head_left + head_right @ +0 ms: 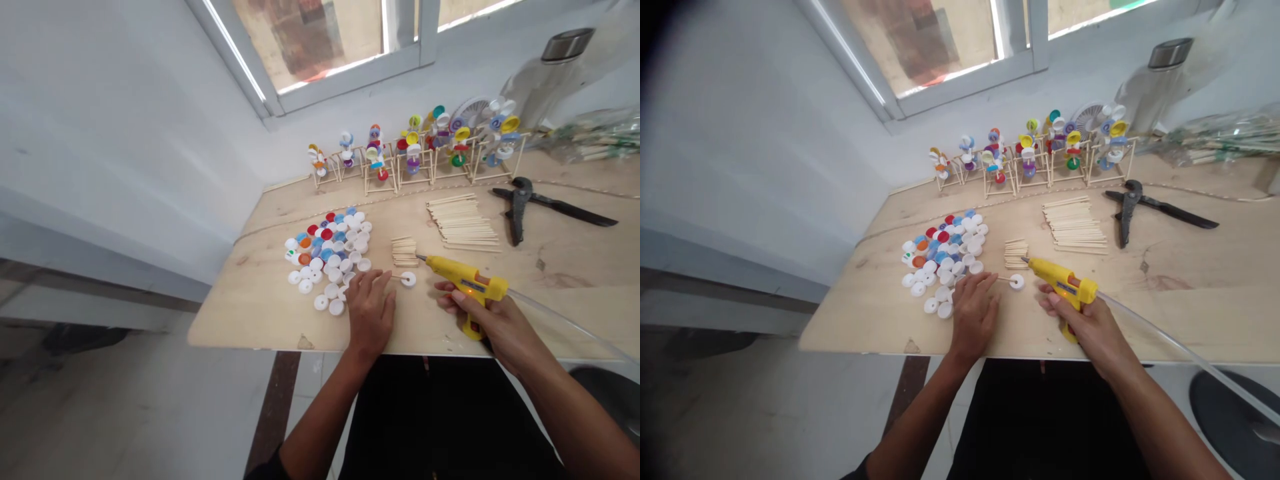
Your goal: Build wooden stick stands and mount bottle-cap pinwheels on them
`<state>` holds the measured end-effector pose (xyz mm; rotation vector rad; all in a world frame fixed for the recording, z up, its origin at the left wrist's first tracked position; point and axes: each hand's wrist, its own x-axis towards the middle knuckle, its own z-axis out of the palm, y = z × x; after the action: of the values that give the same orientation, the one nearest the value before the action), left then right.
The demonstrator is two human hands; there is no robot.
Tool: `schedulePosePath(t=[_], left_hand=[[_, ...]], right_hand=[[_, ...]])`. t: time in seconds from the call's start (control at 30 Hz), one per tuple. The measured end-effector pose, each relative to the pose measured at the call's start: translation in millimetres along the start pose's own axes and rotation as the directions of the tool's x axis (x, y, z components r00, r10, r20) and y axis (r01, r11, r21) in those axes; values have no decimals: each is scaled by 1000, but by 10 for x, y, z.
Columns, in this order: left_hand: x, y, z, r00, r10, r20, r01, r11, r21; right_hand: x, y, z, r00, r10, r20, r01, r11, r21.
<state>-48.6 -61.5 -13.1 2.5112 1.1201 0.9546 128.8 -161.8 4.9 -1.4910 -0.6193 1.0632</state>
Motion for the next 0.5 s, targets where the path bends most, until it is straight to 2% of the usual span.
schedulePosePath(t=[0.2,0.5], left_hand=[[-12,-57,-20,999,-48,8,48,999,12],[169,-63,77,995,75,64,-82,990,113]], right_hand=[[-10,-2,5,1000,7,10,-7,1000,21],[-24,-11,-3,1000,7,-9,-7,1000,-8]])
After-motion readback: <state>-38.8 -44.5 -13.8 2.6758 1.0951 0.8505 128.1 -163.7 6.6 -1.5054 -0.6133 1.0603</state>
